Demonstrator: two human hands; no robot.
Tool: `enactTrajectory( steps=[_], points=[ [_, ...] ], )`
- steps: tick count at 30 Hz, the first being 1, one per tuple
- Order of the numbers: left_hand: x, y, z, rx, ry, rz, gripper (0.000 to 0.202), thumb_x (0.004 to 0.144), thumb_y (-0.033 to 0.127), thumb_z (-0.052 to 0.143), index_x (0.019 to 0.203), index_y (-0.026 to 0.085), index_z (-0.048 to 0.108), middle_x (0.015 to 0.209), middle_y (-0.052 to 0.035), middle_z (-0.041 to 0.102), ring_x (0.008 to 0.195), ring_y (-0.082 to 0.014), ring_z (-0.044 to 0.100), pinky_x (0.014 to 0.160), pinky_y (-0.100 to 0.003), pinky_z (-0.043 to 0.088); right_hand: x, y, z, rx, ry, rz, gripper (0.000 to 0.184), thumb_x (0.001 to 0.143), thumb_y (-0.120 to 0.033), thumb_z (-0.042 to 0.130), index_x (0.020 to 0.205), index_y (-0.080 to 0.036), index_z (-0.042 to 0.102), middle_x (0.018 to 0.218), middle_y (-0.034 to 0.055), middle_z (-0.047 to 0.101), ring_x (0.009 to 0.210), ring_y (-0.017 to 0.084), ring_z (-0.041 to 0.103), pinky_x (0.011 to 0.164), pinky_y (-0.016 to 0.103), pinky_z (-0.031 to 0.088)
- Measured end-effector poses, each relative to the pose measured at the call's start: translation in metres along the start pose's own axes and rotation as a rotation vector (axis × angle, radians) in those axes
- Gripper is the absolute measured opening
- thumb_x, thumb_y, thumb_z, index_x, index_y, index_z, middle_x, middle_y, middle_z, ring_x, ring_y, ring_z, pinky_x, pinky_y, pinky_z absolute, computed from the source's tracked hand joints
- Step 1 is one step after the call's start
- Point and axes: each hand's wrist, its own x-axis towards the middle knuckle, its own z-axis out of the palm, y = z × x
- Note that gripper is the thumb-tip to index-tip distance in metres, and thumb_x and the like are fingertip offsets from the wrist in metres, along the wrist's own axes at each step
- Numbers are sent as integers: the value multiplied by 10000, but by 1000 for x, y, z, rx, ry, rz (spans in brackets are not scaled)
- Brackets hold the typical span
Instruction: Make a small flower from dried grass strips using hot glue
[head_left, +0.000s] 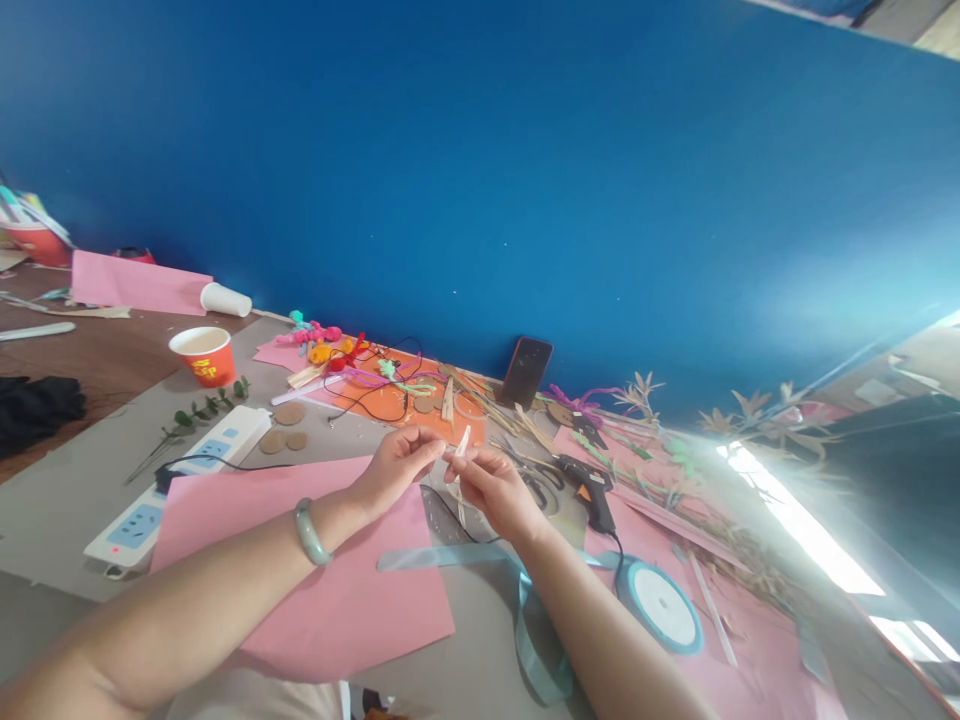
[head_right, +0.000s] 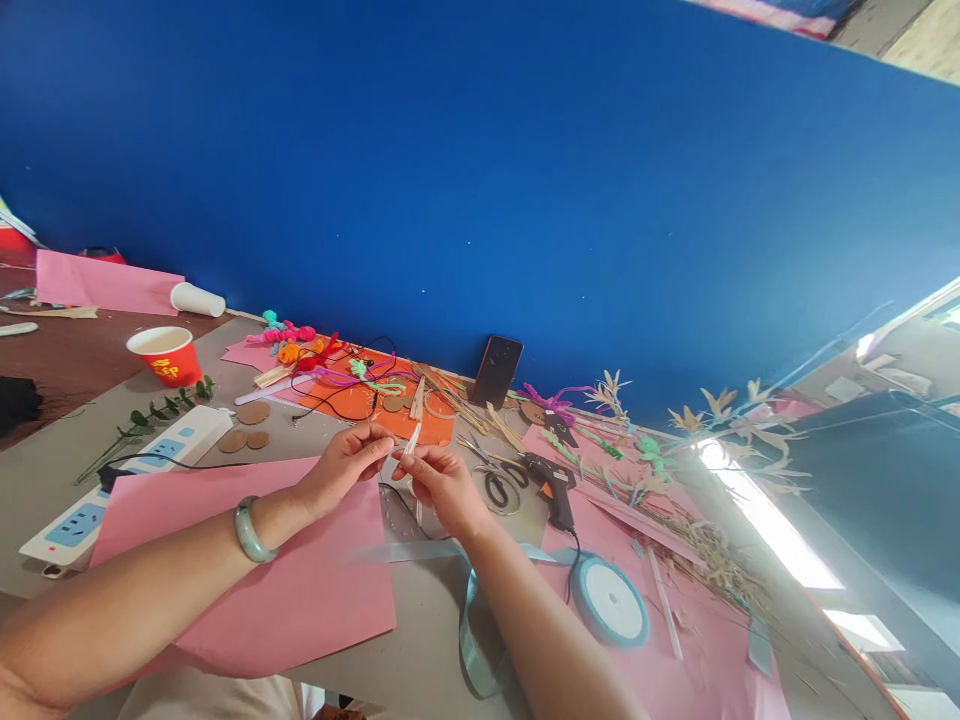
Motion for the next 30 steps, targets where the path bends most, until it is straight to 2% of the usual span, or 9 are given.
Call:
enactTrajectory(
  steps=[5,8,12,14,17,19,21,24,30],
  points=[
    [1,-3,-1,-122,25,-40,443,878,478,366,868,136,648,595,3,507,497,-92,406,472,-225,287,1,0,0,-57,52,-51,376,771,-511,638,615,-173,588,548,-26,493,416,59,241,417,245,130],
    [0,0,-2,-80,7,-34,396,869,459,431,907,132,651,601,7,500,501,-87,391,463,-218,263,3,1,-3,-27,81,-85,388,774,-490,640,568,-175,544,509,-48,403,442,66,243,441,245,144],
    [-2,6,-1,-7,-45,32,350,868,464,500,901,141,633,625,14,518,498,-72,367,474,-217,260,4,1,-6,-31,159,-119,321,784,-463,640,646,-174,618,444,-74,311,437,77,233,444,247,136],
    [-2,7,-1,-5,-32,56,320,867,452,521,834,145,605,650,7,548,520,-70,397,504,-216,299,3,0,-6,-49,192,-117,316,788,-460,638,663,-169,640,421,-77,298,423,76,225,436,249,124],
    [-2,8,0,-52,13,79,250,858,416,561,863,166,560,640,14,578,579,-85,475,572,-213,363,2,-2,-5,-65,230,-102,321,776,-467,648,660,-168,645,406,-78,297,407,75,220,420,250,112],
    [-3,8,1,-102,2,71,231,850,403,579,856,178,526,615,22,583,589,-93,511,588,-216,391,2,-4,-3,-68,252,-94,324,759,-476,659,657,-169,644,400,-78,301,400,74,219,409,248,113],
    [-5,10,3,-150,-55,30,249,841,407,590,799,182,490,607,25,587,526,-87,505,522,-212,384,1,-6,-2,-66,271,-97,317,740,-475,674,655,-171,642,400,-80,307,400,72,223,403,244,127],
    [-9,13,6,-181,-140,-47,254,835,407,592,791,174,503,630,24,593,416,-55,435,403,-187,299,1,-8,-2,-57,289,-117,299,716,-450,698,632,-174,622,424,-76,335,419,70,250,416,236,154],
    [-12,10,10,-121,-181,-94,229,819,368,609,805,141,586,579,29,563,369,-33,381,364,-178,243,2,-4,-6,-1,248,-131,312,745,-433,666,602,-170,579,463,-70,358,439,63,238,455,241,152]
  ],
)
